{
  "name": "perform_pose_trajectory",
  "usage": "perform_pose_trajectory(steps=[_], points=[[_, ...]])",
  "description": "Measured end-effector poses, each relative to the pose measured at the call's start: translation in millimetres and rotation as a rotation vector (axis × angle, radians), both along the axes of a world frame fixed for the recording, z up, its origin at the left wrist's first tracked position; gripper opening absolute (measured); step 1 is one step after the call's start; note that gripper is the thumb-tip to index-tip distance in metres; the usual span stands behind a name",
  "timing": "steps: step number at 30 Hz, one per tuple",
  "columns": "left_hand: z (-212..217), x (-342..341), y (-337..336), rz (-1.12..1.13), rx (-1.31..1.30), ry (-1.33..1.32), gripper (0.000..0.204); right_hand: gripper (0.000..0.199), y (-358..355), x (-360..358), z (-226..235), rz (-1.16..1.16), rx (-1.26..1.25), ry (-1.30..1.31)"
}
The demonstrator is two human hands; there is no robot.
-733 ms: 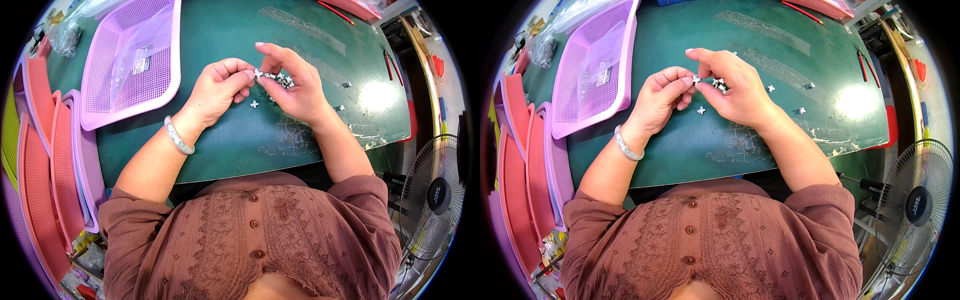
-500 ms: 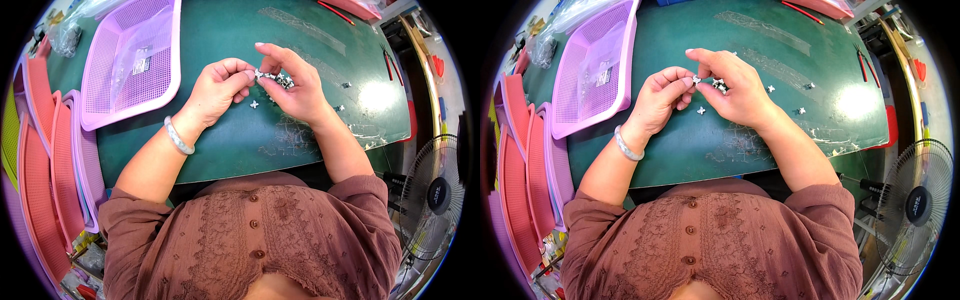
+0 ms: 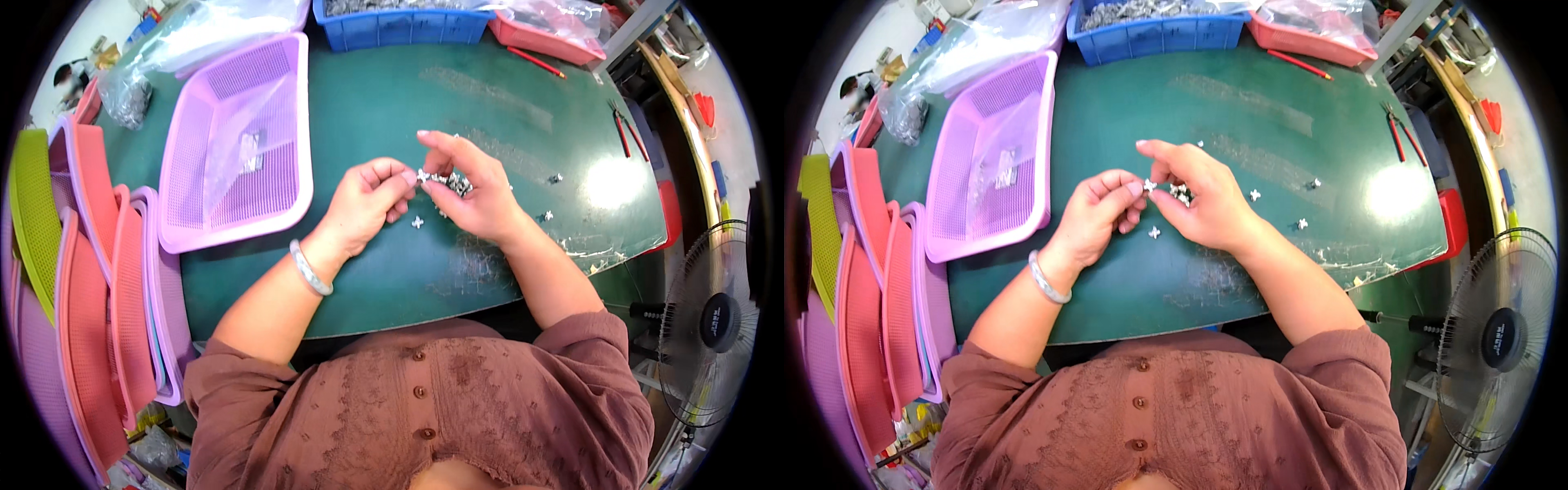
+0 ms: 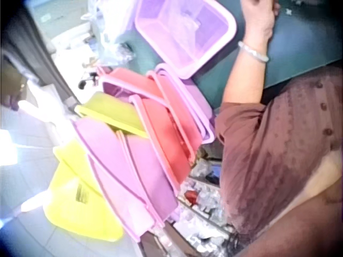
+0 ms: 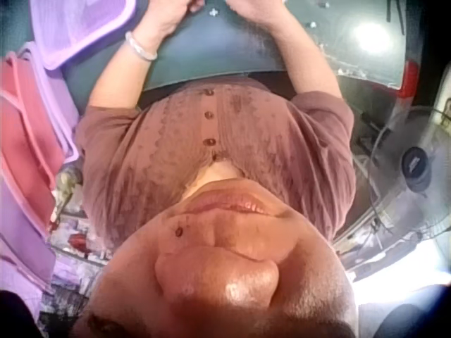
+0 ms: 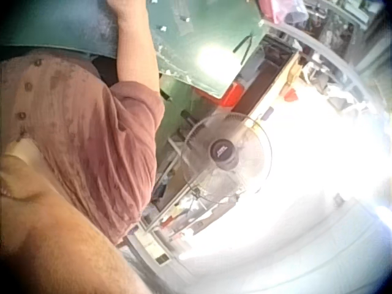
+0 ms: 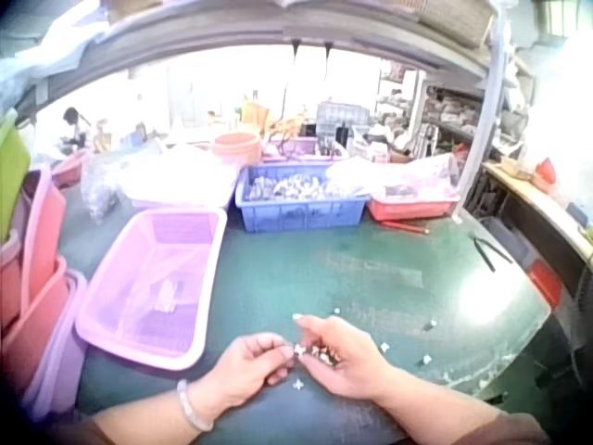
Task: The person sits at a green workbench and repeatedly picks up small silver star-shaped components, joining them by hand. The person places the assembled pieces into a purple basket and continues the process with additional components from the table.
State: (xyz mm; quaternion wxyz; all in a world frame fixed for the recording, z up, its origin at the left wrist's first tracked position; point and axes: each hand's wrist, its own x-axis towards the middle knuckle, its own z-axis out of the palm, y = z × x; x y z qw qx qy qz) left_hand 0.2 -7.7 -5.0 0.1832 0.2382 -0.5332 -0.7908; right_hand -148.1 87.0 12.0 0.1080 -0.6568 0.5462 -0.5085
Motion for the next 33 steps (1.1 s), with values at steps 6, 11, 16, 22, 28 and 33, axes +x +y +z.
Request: perform_pose_trajectory(steps=[6,11,16,22,28,33], points=[[1.1,-1.1,-2.9,0.027,0.026,-0.028,0.016,0.047,-6.6,-13.2,-9.9,-0.024,0.054,-0.208],[-1.6,0.0,-3.4,0.028,0.052,-0.014,0.018,0.038,-24.3,-31.0,-6.8,-0.073,0.305,-0.493],[-2.0,-0.5,-4.7,0.015,0.052,-0.027,0.019,0.037,-66.1,-63.3,8.6,-0.122,0.318,-0.391],[-1.7,-3.8,-3.5,0.001,-0.007,-0.031,0.019,0.035,-99.4,-131.0,15.7,-0.325,0.263,0.012],[-7.6,-2.2,-5.1,0.010,0.011,-0.019,0.018,0.038,-82.0,-149.3,36.9,-0.415,0.378,0.407],[-8.5,-3.5,-4.7,-0.019,0.006,-0.014,0.016,0.039,-41.5,-158.8,27.2,-0.391,0.554,0.327]])
